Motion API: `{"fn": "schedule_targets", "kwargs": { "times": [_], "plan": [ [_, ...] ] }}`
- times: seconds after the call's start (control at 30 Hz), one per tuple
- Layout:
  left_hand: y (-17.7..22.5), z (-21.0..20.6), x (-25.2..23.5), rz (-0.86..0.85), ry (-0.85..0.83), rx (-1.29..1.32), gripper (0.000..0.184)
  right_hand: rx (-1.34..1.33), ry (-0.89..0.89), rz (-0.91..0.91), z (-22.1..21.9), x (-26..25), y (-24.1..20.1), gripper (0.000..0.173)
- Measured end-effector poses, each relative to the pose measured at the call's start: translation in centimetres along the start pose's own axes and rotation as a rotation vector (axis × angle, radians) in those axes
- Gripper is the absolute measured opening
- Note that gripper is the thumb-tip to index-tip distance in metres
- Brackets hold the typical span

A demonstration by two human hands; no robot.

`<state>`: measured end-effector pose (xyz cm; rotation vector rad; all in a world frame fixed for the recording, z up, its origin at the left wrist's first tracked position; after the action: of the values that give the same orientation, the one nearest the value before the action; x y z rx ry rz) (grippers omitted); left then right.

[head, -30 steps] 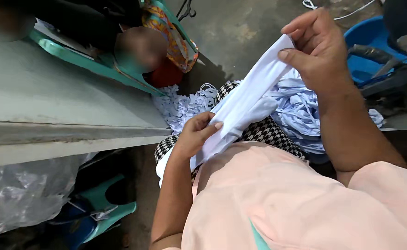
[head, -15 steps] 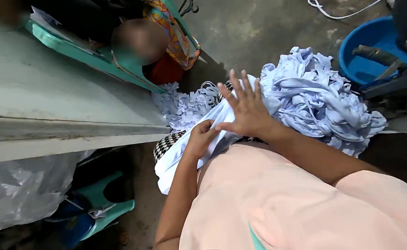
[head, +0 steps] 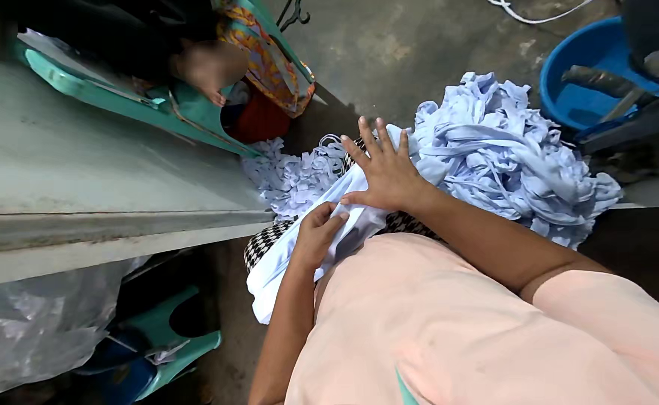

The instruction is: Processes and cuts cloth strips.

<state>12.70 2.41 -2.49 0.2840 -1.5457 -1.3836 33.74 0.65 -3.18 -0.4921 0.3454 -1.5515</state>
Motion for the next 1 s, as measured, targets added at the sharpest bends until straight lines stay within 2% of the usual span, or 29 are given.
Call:
{"fn": "schedule_targets", "kwargs": {
  "times": [0.13, 0.6, 0.73, 0.8, 0.87, 0.93, 1.0],
  "plan": [
    [0.3, -0.1, -0.3, 0.009, -0.015, 0.013, 0.016, -0.008, -0.035, -0.005, 0.0, -0.1, 0.0, 0.12],
    [0.9, -0.3, -1.0, -0.018, 0.008, 0.006, 0.014, -0.055, -0.057, -0.013, 0.4, -0.1, 0.3, 0.116],
    [1.0, -0.3, -0.9, -0.044, 0.037, -0.031, 0.013, -0.107, 0.039, 0.016, -0.1, 0.1, 0.3, 0.116],
    [0.9, -0.5, -1.1, -0.097, 0.054, -0.057, 0.014, -0.174, 0.117, 0.038, 0.2, 0.7, 1.0, 0.106],
    [0.9, -0.5, -1.4, -0.125, 0.071, -0.082, 0.013, -0.251, 0.269, 0.081, 0.3, 1.3, 2.7, 0.089],
    [1.1, -0.7, -1.5, -0.141, 0.088, -0.092, 0.013, -0.276, 0.451, 0.095, 0.5, 2.1, 5.6, 0.072],
    [1.4, -1.0, -1.4, -0.146, 0.089, -0.094, 0.014, -0.265, 0.552, 0.009, 0.6, 3.5, 9.8, 0.061]
  ]
}}
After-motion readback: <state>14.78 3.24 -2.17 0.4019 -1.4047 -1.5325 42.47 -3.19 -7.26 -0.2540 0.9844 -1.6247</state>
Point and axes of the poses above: each hand's wrist, its own x-axis away from the middle knuckle, its own z-axis out of the back of the hand, y = z × x, the point moved 1 cm from there along -x, towards the middle knuckle, and after that the axes turned 3 degrees about z, right-handed, at the moved point
